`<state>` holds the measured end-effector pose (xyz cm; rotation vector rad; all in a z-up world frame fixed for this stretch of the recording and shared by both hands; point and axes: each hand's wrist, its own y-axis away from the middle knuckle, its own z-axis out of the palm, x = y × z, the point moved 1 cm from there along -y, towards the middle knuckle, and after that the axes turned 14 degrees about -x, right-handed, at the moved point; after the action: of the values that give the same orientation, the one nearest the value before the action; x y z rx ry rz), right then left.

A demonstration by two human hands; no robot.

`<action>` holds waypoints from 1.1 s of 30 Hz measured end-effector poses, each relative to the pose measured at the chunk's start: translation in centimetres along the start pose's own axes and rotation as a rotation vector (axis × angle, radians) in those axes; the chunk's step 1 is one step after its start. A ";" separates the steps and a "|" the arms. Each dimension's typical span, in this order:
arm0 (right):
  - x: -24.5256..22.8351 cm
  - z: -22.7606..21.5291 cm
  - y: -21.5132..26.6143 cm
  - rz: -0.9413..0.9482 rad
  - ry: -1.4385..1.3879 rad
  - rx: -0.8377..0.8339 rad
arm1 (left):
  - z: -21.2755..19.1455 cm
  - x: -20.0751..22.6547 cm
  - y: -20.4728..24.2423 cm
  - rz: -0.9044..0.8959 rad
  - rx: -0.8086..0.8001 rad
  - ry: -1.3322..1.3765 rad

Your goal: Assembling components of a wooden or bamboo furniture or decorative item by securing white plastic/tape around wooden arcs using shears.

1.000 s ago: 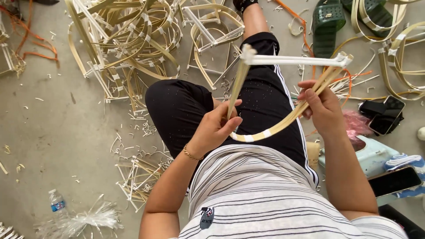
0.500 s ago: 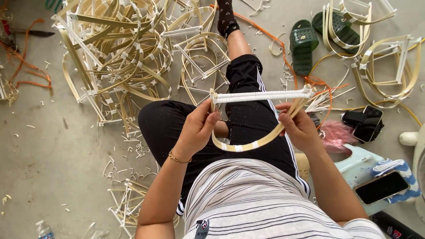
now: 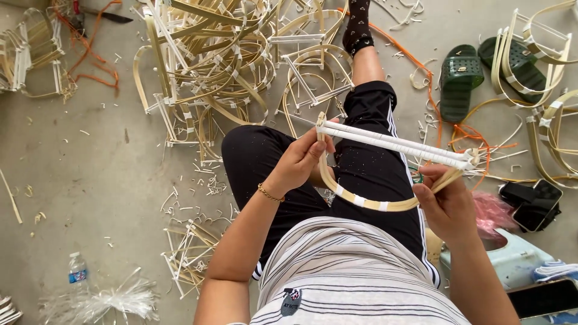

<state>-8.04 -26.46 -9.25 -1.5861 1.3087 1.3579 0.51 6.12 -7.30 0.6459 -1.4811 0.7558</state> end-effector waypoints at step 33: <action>35.8 -15.1 -4.4 0.554 0.114 0.422 | -14.2 -9.7 8.4 -0.811 0.420 -1.114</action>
<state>-0.83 -48.56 -40.64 -1.0629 2.0518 1.1884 3.40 21.99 -17.70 2.0588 -1.7733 -0.0137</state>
